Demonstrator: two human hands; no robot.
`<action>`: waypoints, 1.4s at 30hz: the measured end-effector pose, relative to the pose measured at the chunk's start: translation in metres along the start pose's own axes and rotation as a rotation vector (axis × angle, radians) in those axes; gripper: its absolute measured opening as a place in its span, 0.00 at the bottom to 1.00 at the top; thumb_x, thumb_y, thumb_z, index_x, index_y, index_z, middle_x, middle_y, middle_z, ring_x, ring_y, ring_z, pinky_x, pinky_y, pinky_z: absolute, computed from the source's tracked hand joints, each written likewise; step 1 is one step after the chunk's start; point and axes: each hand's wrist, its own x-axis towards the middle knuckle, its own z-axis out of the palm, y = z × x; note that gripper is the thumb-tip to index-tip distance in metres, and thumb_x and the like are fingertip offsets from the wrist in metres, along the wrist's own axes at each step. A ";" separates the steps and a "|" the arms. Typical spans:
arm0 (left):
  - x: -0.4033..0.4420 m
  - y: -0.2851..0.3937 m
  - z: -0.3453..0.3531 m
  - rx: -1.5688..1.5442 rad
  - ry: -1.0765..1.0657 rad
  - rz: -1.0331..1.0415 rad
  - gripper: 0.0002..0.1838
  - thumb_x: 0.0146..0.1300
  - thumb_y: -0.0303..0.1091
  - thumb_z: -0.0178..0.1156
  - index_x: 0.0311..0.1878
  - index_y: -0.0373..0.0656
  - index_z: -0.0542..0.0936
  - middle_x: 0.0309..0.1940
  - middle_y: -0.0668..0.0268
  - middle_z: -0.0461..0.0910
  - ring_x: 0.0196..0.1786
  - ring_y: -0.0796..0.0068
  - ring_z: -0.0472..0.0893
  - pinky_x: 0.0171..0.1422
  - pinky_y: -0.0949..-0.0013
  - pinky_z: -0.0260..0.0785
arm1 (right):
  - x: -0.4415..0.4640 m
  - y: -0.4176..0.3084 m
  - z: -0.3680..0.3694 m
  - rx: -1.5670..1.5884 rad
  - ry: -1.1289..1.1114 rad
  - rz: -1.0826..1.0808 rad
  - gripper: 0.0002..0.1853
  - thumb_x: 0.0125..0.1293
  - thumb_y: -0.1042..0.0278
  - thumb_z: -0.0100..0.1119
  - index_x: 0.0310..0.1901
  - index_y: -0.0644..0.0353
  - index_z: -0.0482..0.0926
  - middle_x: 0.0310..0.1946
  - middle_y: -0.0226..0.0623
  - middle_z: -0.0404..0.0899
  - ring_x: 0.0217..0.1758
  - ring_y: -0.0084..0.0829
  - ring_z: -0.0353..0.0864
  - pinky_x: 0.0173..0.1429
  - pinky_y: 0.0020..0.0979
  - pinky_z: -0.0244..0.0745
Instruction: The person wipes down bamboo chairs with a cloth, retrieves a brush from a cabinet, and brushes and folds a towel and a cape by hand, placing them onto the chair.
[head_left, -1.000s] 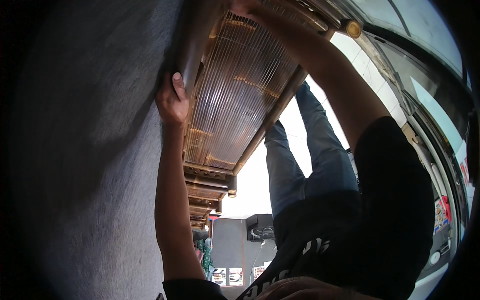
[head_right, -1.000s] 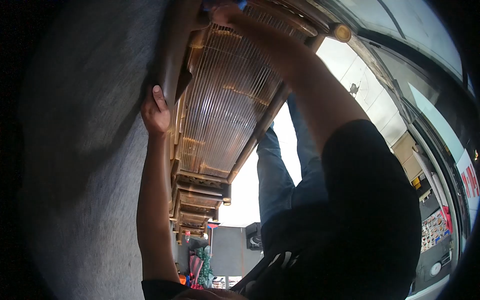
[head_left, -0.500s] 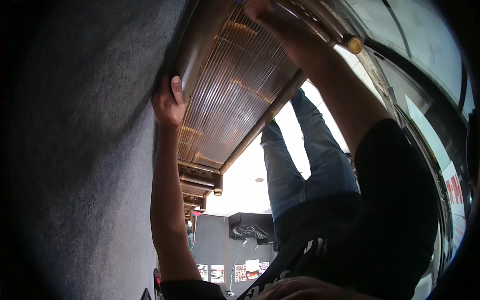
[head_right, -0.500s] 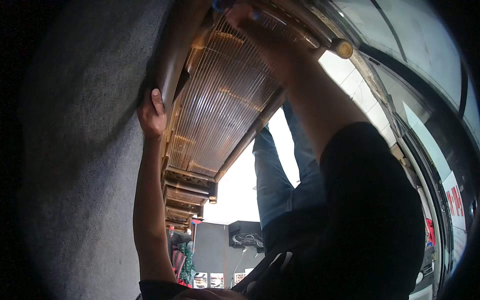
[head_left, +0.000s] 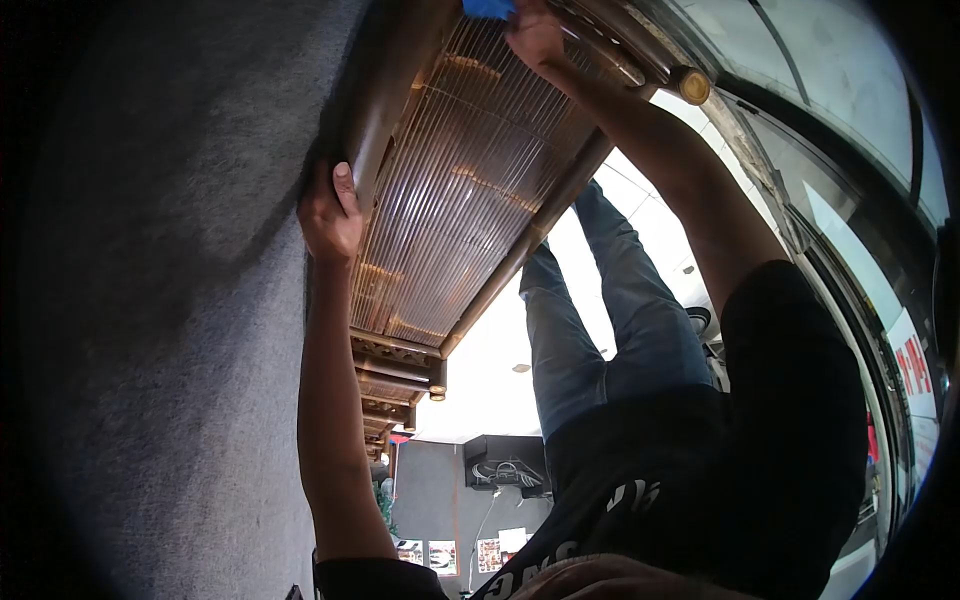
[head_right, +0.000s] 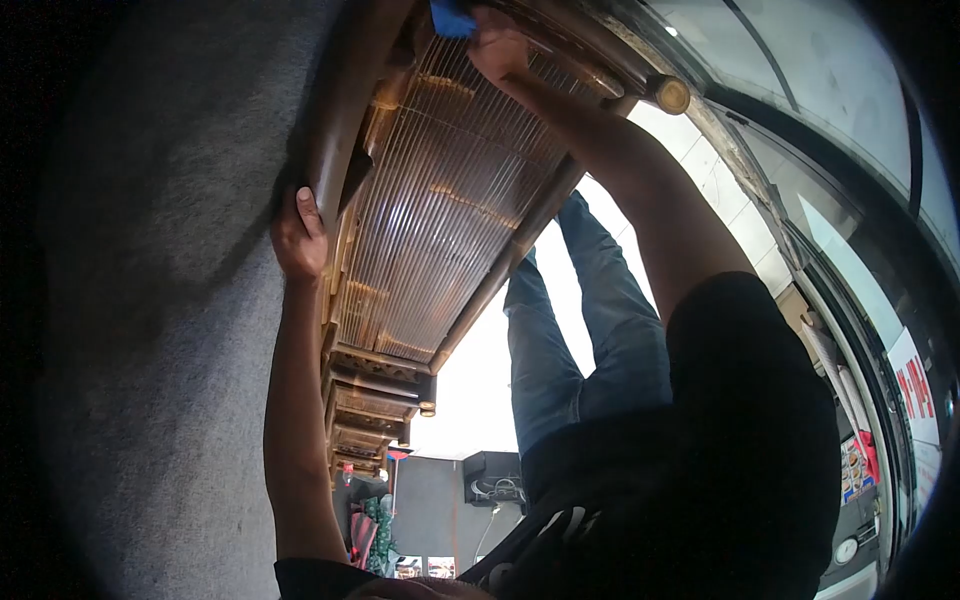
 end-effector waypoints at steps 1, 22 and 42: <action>0.000 0.001 0.000 -0.001 0.017 0.010 0.32 0.79 0.55 0.42 0.56 0.30 0.79 0.39 0.38 0.82 0.42 0.36 0.83 0.48 0.50 0.77 | 0.010 -0.014 -0.003 -0.164 -0.113 -0.112 0.26 0.68 0.65 0.55 0.68 0.48 0.71 0.67 0.46 0.71 0.62 0.47 0.76 0.59 0.44 0.76; 0.002 0.010 -0.001 -0.022 0.101 0.089 0.29 0.80 0.52 0.41 0.36 0.35 0.77 0.25 0.42 0.74 0.28 0.40 0.75 0.33 0.49 0.67 | -0.120 0.135 -0.079 -0.765 -0.598 0.500 0.31 0.63 0.65 0.55 0.70 0.39 0.70 0.64 0.46 0.76 0.65 0.45 0.77 0.65 0.52 0.74; 0.001 0.003 0.002 0.004 0.117 0.083 0.31 0.81 0.53 0.38 0.35 0.35 0.77 0.24 0.45 0.75 0.27 0.41 0.76 0.34 0.51 0.69 | 0.005 0.054 0.026 -0.591 -0.470 -0.258 0.25 0.76 0.56 0.39 0.73 0.43 0.63 0.76 0.33 0.60 0.78 0.40 0.58 0.81 0.49 0.51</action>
